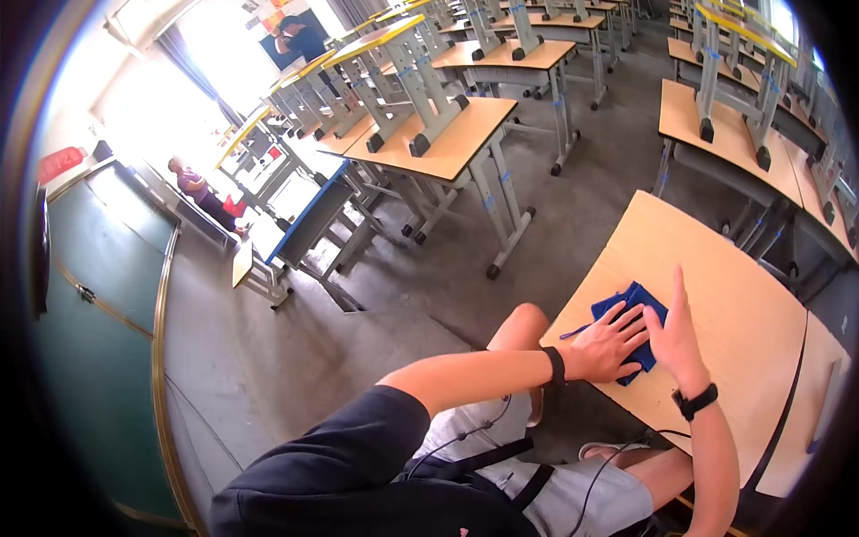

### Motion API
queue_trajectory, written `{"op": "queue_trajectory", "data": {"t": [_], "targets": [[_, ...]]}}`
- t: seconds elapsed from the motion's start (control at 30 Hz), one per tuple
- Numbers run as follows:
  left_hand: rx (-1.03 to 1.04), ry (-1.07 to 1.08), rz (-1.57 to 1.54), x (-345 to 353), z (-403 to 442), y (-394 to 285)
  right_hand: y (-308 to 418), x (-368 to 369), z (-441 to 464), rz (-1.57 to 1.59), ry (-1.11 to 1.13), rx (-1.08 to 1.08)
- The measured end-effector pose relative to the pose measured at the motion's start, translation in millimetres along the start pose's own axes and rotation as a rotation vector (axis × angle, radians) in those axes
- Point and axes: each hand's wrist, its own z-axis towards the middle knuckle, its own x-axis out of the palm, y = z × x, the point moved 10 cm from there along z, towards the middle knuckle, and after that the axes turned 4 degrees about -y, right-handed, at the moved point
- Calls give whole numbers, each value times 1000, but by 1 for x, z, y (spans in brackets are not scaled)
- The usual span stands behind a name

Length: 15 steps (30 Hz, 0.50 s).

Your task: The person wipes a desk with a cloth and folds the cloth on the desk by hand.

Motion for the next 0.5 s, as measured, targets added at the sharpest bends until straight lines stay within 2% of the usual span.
{"op": "queue_trajectory", "data": {"t": [0.03, 0.07, 0.13, 0.2, 0.23, 0.33, 0.4, 0.43, 0.5], "targets": [[0, 34, 5, -2, 0, -1, 9, -1, 0, 48, 62, 46], [17, 9, 32, -4, 1, -4, -27, 18, -35, -22, 154, 182], [0, 24, -1, -7, 3, -3, -39, 30, -49, -125, 195, 135], [31, 62, -1, 2, 8, 0, -47, 51, -67, -439, 300, 110], [72, 20, 88, 5, 13, -2, -48, 52, -65, -426, 263, 119], [129, 73, 138, 10, 21, -2, -56, 57, -55, -453, 330, 222], [93, 142, 169, 23, 30, 8, -55, 54, -42, -465, 376, 276], [97, 113, 147, 24, 37, 13, -66, 48, -43, -485, 382, 311], [58, 173, 166, 15, 47, 14, -60, 50, -23, -512, 401, 259]]}}
